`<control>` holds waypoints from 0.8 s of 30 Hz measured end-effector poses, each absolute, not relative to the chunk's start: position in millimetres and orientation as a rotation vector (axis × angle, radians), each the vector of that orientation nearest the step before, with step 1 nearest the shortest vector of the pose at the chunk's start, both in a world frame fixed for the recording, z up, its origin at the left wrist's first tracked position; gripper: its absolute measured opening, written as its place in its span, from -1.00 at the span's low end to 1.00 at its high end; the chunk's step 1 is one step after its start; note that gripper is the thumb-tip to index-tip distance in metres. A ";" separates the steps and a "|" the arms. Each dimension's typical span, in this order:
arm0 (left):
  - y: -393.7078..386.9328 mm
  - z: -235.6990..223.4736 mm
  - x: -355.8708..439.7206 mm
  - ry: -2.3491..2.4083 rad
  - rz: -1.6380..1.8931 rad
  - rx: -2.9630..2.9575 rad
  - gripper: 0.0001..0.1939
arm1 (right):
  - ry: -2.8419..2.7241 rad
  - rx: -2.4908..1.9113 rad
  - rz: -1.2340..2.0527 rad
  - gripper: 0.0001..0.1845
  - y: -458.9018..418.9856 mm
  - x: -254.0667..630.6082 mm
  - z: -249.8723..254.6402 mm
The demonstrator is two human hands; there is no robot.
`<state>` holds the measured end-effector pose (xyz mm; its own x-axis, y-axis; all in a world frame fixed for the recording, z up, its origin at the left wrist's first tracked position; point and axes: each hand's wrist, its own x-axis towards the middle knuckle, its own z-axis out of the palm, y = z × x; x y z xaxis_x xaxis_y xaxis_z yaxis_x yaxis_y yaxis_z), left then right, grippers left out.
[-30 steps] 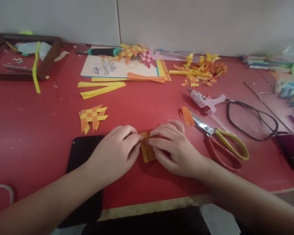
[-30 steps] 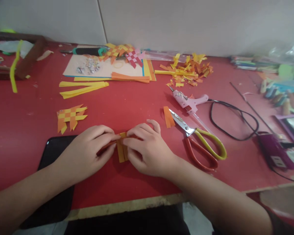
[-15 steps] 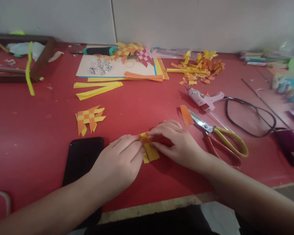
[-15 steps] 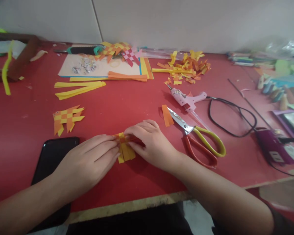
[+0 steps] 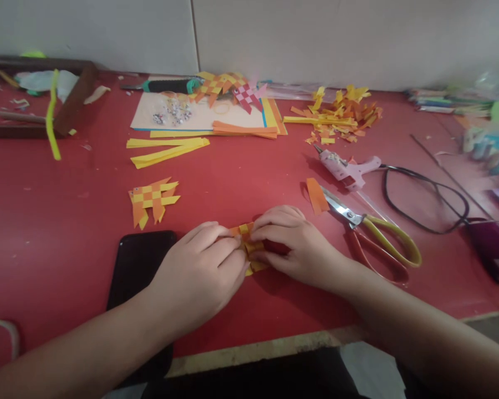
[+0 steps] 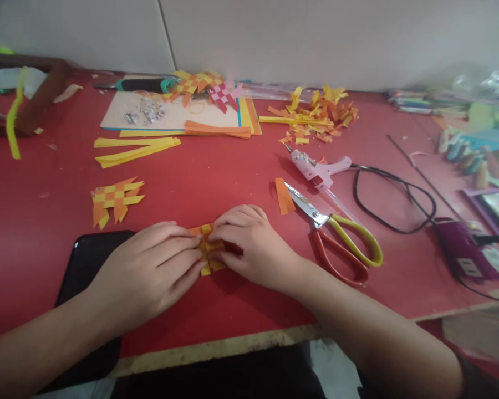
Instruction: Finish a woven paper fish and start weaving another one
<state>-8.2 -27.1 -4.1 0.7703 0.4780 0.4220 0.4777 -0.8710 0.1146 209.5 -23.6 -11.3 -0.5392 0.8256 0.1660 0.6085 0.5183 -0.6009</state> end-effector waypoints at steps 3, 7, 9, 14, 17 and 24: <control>-26.6 -3.0 -8.3 0.872 0.719 2.899 -0.83 | -2.280 -1.175 0.662 -0.95 -23.2 206.6 -12.9; -26.7 -1.5 -9.7 0.868 0.736 2.892 -0.81 | -2.237 -1.186 0.663 -0.93 -23.5 203.6 -10.5; -26.6 -2.6 -10.7 0.869 0.718 2.912 -0.81 | -2.239 -1.188 0.663 -0.92 -23.5 203.1 -8.8; -25.7 -9.7 -14.4 0.887 0.541 2.943 -0.80 | -2.241 -1.192 0.647 -0.86 -22.9 204.0 -9.3; -24.5 -10.6 -15.9 0.874 0.549 2.921 -0.78 | -2.216 -1.180 0.623 -0.82 -23.2 204.1 -11.8; -23.2 -6.3 -15.8 0.889 0.585 2.919 -0.81 | -2.219 -1.130 0.649 -0.79 -24.4 206.8 -6.1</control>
